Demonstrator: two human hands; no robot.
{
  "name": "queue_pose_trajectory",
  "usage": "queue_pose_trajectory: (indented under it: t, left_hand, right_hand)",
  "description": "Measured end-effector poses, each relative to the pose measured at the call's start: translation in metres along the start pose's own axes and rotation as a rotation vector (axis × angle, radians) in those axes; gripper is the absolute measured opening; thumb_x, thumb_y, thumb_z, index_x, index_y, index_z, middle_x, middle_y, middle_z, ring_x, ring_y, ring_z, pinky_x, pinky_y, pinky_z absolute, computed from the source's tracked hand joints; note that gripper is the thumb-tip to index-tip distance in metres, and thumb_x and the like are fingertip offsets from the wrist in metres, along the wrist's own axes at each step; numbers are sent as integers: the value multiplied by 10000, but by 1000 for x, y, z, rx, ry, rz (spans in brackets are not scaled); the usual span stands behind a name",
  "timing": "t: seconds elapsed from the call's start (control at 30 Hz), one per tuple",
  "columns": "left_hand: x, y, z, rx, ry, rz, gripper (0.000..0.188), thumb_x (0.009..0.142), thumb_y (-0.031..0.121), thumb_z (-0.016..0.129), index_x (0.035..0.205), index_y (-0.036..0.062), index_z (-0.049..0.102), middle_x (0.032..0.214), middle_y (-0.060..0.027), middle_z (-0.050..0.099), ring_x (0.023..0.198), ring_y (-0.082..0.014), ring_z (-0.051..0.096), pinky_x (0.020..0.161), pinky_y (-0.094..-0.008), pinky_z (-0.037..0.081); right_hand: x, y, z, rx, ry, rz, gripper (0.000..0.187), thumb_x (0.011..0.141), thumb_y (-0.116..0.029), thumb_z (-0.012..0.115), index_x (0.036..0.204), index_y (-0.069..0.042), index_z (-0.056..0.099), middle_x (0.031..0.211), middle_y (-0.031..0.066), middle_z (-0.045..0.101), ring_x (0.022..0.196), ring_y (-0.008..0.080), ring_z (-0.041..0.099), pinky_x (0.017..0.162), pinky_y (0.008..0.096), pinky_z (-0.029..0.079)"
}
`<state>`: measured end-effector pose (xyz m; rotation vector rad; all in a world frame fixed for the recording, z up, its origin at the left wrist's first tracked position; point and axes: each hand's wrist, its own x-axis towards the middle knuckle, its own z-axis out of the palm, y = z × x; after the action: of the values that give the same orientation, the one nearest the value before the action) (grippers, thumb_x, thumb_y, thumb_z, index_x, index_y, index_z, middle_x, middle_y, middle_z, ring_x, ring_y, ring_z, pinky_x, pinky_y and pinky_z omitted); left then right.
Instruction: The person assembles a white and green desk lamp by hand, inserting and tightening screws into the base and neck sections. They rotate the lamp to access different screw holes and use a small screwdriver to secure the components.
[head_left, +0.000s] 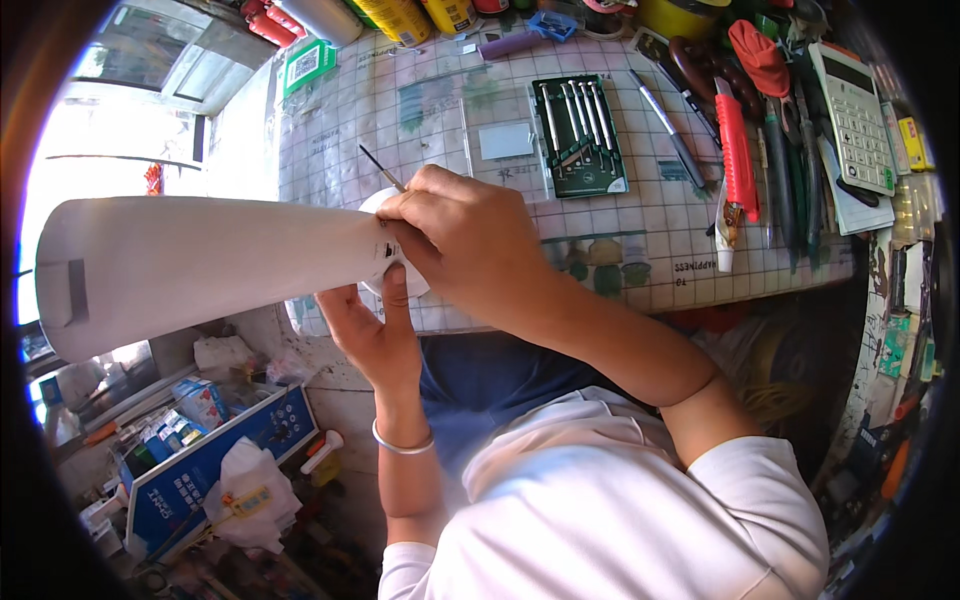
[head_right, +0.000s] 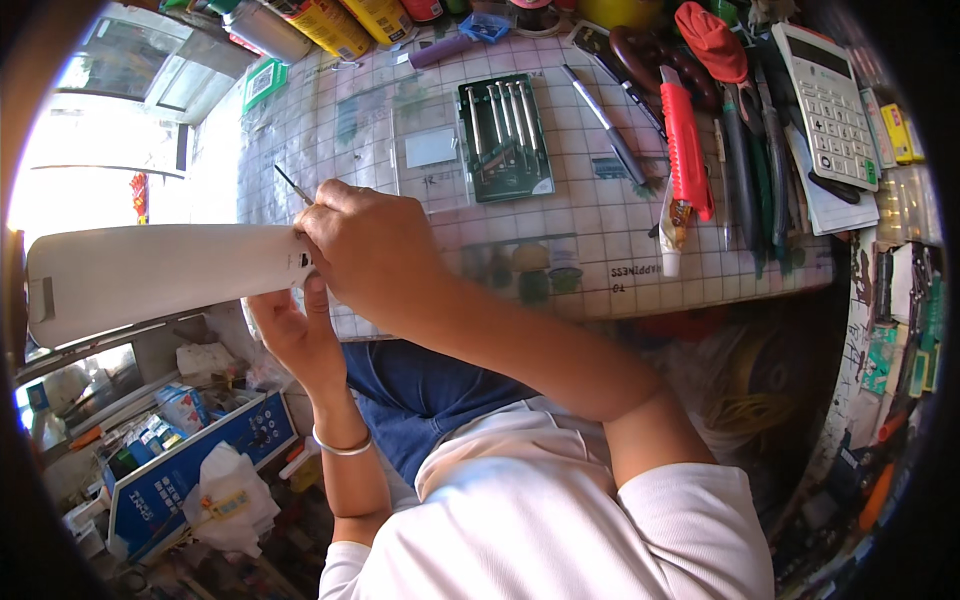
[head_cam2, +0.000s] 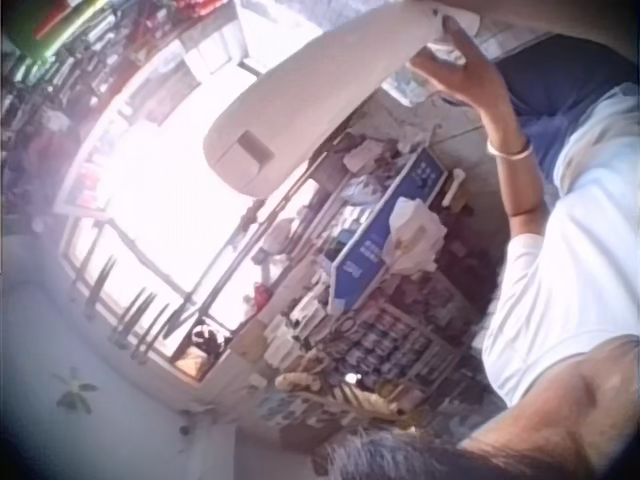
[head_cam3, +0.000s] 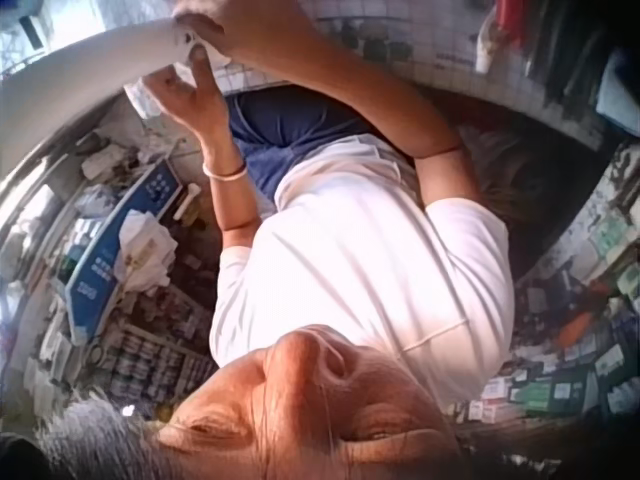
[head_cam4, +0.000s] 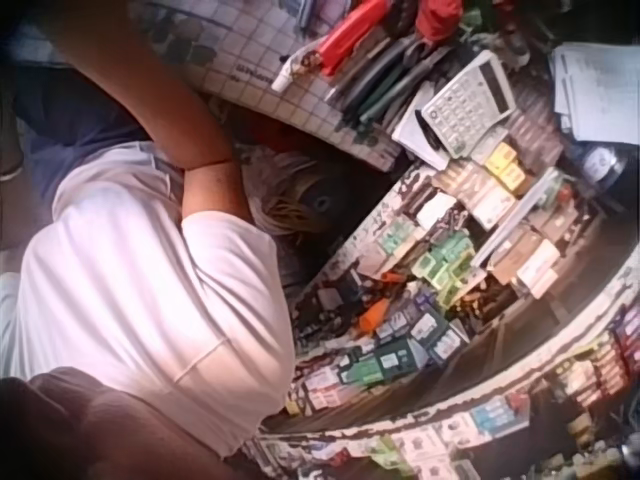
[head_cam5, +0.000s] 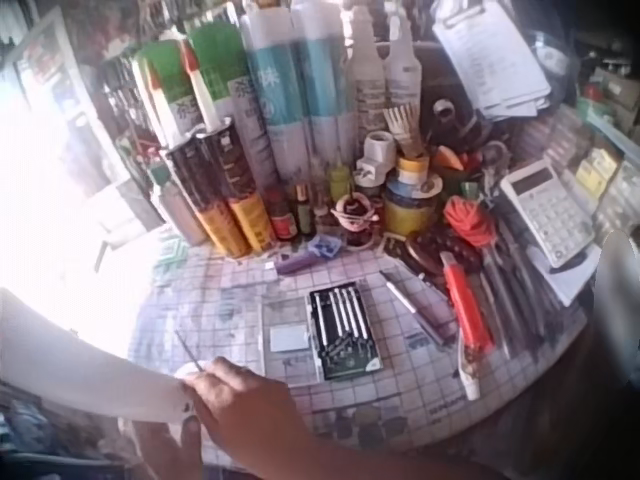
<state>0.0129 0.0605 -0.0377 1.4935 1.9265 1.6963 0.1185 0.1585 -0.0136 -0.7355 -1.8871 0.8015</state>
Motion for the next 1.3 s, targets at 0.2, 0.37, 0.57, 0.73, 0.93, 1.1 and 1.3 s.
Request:
queue_pose_trajectory:
  t: [0.2, 0.37, 0.57, 0.73, 0.93, 1.1, 1.3]
  left_hand:
    - [2, 3, -1, 27, -28, -10, 462, 836, -35, 610, 1248, 7, 406, 1150, -124, 564, 1121, -218, 517, 985, -362, 366]
    - [5, 7, -3, 49, -49, -14, 462, 837, -21, 617, 1244, 5, 401, 1141, -127, 576, 1103, -223, 532, 979, -357, 369]
    - [4, 7, 0, 162, -1, 69, 392, 823, 56, 668, 1156, -22, 477, 1086, -141, 557, 1014, -244, 552, 880, -354, 435]
    - [1, 11, -2, 232, -54, 60, 416, 837, 15, 636, 1202, 4, 437, 1122, -114, 543, 1071, -208, 528, 934, -335, 402]
    - [6, 10, -3, 142, -42, -25, 407, 854, 37, 623, 1213, 9, 431, 1067, -113, 582, 1036, -193, 545, 911, -326, 410]
    - [2, 7, -4, 144, -43, -35, 398, 862, 75, 627, 1208, 23, 435, 1083, -115, 585, 1057, -194, 542, 925, -331, 404]
    - [3, 10, -3, 139, -42, -27, 431, 856, 81, 638, 1227, 23, 426, 1133, -119, 570, 1076, -201, 537, 942, -338, 396]
  right_hand:
    - [0, -10, -4, -181, 21, -88, 104, 726, -98, 669, 824, -75, 647, 726, 37, 583, 574, 186, 601, 490, 282, 478]
    - [7, -4, -5, -194, -1, -156, 147, 694, -73, 676, 836, -80, 638, 724, 37, 575, 585, 194, 604, 500, 288, 484]
    - [6, 0, -3, -117, 20, -132, 146, 656, -64, 667, 791, -71, 611, 737, 47, 581, 625, 206, 614, 525, 297, 499]
    - [1, -1, -4, -66, 75, -114, 153, 641, -31, 674, 777, -77, 621, 743, 42, 599, 585, 177, 606, 522, 270, 492]
    - [0, 0, -8, 157, -44, 119, 115, 674, -8, 655, 781, -43, 634, 732, 53, 606, 586, 137, 608, 548, 248, 493]
    - [0, 8, -24, 120, -21, 167, 97, 695, -22, 651, 789, -36, 627, 705, 39, 597, 576, 104, 568, 540, 232, 463]
    - [-1, 30, -59, -91, -71, 198, 73, 734, -10, 637, 803, -31, 624, 714, 38, 589, 573, 110, 536, 539, 227, 440]
